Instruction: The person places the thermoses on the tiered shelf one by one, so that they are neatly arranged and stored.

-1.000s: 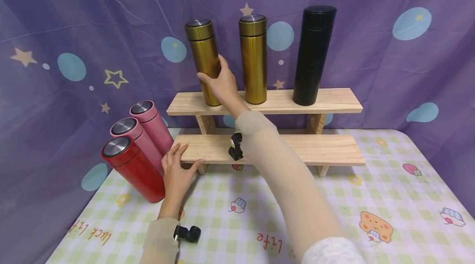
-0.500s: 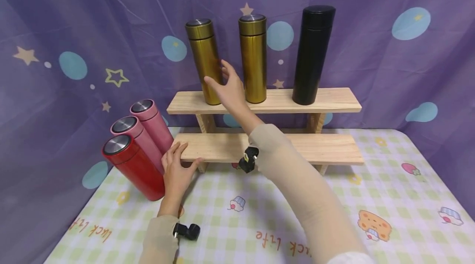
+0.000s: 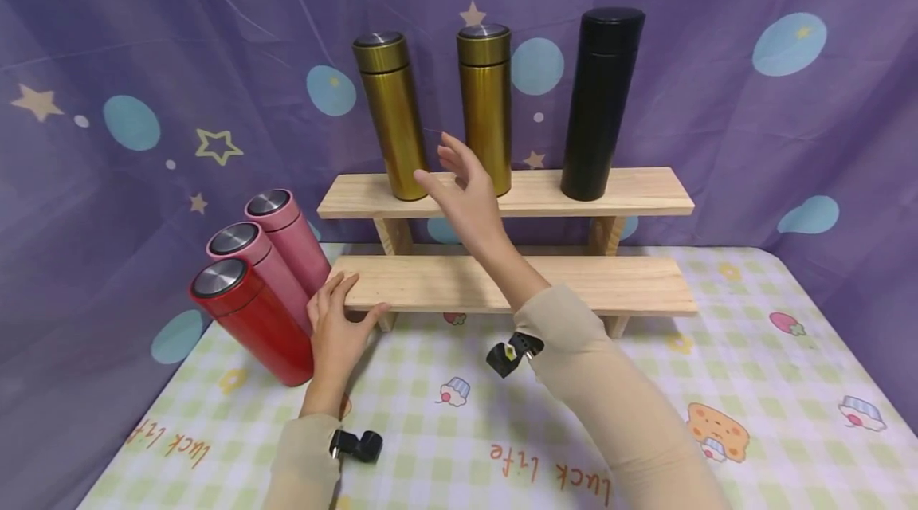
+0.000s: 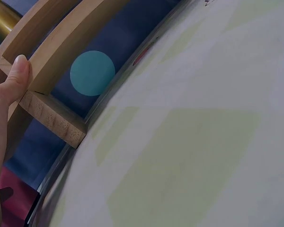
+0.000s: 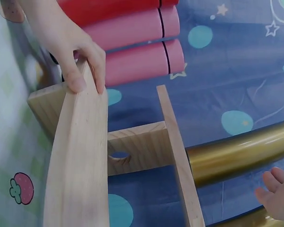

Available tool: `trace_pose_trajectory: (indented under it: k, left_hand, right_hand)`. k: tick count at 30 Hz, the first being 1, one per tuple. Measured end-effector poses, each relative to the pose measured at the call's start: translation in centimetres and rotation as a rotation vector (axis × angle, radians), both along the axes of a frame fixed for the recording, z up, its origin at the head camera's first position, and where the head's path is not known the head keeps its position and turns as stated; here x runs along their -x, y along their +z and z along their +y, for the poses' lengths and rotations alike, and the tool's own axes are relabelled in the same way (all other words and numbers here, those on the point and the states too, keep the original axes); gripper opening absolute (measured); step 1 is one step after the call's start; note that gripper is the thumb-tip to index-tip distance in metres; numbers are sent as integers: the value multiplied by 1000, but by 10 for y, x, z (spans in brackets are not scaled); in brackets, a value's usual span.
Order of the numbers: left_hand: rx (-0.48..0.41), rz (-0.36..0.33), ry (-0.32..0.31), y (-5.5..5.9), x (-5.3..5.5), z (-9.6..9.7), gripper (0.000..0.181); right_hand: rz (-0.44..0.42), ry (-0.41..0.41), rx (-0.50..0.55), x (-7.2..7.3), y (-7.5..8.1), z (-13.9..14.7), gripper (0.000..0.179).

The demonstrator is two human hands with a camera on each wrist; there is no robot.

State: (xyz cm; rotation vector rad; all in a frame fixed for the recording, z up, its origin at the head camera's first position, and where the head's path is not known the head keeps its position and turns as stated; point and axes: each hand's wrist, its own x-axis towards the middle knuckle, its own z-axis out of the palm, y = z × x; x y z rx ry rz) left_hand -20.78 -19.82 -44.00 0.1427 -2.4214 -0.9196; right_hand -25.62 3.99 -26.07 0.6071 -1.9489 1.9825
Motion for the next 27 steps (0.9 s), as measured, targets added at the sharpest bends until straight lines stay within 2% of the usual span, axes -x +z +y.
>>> trace_pose_trajectory:
  k: [12,18,27]
  left_hand:
    - [0,2,-2,0,0,2,77]
    - [-2,-5,0,0,0,1,77]
    - [-5,-7,-2,0,0,0,76]
  right_hand:
    - [46,0,-60,-40,-16,22,56]
    - [81,-13,-75,-51,-27,31,55]
    - [48,-26,-69,-69,-45,51,54]
